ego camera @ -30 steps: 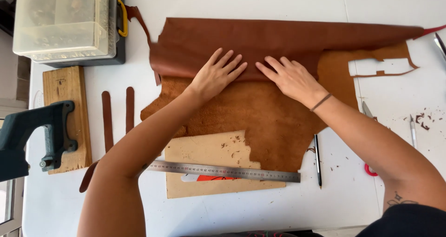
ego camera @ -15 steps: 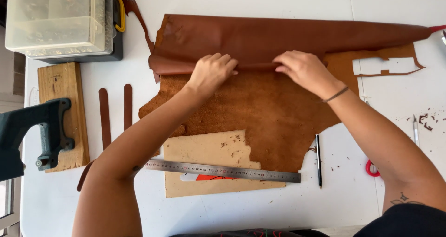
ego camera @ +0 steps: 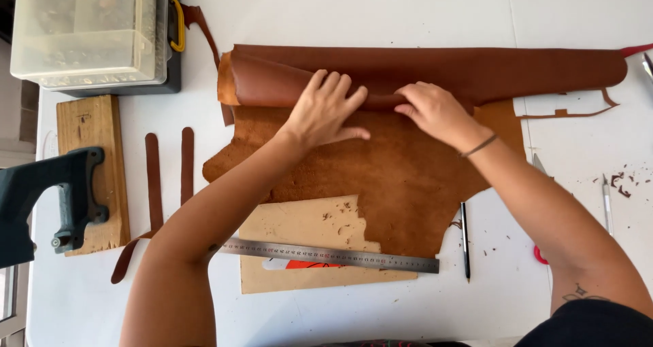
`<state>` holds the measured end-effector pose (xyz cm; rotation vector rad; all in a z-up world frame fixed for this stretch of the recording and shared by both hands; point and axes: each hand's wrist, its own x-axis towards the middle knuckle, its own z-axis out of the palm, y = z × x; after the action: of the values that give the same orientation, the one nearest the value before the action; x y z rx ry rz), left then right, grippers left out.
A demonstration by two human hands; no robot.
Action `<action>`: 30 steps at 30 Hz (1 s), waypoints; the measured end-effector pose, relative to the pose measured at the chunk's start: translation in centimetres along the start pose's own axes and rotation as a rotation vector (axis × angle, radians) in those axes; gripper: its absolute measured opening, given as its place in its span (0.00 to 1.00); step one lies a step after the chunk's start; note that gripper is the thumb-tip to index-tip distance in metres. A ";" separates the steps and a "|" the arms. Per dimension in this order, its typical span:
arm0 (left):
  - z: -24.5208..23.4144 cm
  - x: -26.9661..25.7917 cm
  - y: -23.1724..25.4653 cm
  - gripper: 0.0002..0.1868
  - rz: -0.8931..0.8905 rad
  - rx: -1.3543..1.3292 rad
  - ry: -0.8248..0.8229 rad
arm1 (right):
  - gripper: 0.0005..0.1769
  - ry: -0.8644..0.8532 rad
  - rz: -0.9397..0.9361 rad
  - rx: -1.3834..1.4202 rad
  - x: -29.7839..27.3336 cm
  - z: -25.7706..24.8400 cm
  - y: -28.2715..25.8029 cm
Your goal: Using a rotary punch to make holes in a leather strap, rolling up a leather hide, and cleaning the workbench.
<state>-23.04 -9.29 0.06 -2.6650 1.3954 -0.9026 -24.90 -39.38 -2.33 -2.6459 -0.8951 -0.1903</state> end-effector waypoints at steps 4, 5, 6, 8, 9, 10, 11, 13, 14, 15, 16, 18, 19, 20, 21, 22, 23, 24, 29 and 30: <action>3.2 -0.9 0.5 0.32 -0.005 0.152 -0.034 | 0.25 -0.071 -0.015 -0.039 0.6 -1.5 -1.7; 1.9 -0.2 0.0 0.30 -0.064 -0.014 -0.149 | 0.36 0.079 -0.154 -0.301 0.9 -1.7 -3.0; 0.5 0.6 -0.4 0.30 -0.121 -0.180 -0.263 | 0.50 0.230 -0.293 -0.563 1.1 -1.8 -4.3; -0.3 2.1 -1.3 0.35 -0.165 -0.322 -0.380 | 0.41 0.119 -0.222 -0.629 0.2 0.5 -2.6; -0.8 2.3 -1.5 0.40 -0.215 -0.469 -0.511 | 0.39 0.002 -0.153 -0.677 -0.5 2.0 -2.1; -0.1 2.0 -0.4 0.40 -0.216 -0.473 -0.517 | 0.39 -0.002 -0.152 -0.671 -0.1 0.6 -3.3; 0.7 2.0 0.3 0.50 -0.122 -0.172 -0.355 | 0.35 -0.087 -0.083 -0.502 0.8 -1.0 -4.2; 3.1 1.6 1.6 0.70 -0.027 0.132 -0.184 | 0.30 -0.165 -0.019 -0.337 2.0 -2.7 -4.6; 4.9 1.2 2.2 0.54 -0.039 0.189 -0.128 | 0.30 -0.162 0.024 -0.292 2.2 -2.9 -4.1; 6.7 0.6 3.0 0.38 -0.050 0.242 -0.076 | 0.31 -0.164 0.068 -0.244 2.2 -2.9 -3.7; 6.0 1.4 2.0 0.38 -0.052 0.244 -0.076 | 0.31 -0.163 0.065 -0.244 2.3 -2.2 -4.4; 4.8 3.1 0.5 0.44 -0.276 -0.322 -0.459 | 0.57 0.148 -0.228 -0.707 1.9 -1.0 -5.7; 4.0 3.1 0.4 0.44 -0.277 -0.325 -0.460 | 0.57 0.145 -0.228 -0.706 1.6 0.0 -5.3; 3.2 3.2 0.3 0.43 -0.263 -0.420 -0.545 | 0.46 0.121 -0.171 -0.706 1.2 0.9 -4.9; 2.4 3.4 0.1 0.41 -0.243 -0.514 -0.627 | 0.35 0.099 -0.110 -0.709 0.9 1.8 -4.4; 2.2 3.0 1.3 0.41 -0.239 -0.515 -0.627 | 0.35 0.098 -0.106 -0.711 1.3 0.8 -4.9; 2.0 2.8 2.2 0.51 -0.191 -0.236 -0.429 | 0.32 0.039 -0.036 -0.553 1.9 -0.2 -5.3; 1.8 2.5 3.1 0.63 -0.142 0.039 -0.228 | 0.30 -0.019 0.032 -0.394 2.6 -1.2 -5.8; 2.3 2.6 1.1 0.31 -0.216 -0.079 -0.238 | 0.46 0.067 -0.083 -0.449 2.5 -1.7 -6.6; 1.5 3.3 0.1 0.37 -0.239 -0.410 -0.548 | 0.59 0.182 -0.196 -0.624 2.1 -1.4 -6.7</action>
<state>-20.93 -12.18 0.35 -3.0646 1.2409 0.1590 -27.33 -33.66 1.29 -3.0089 -1.1813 -0.8712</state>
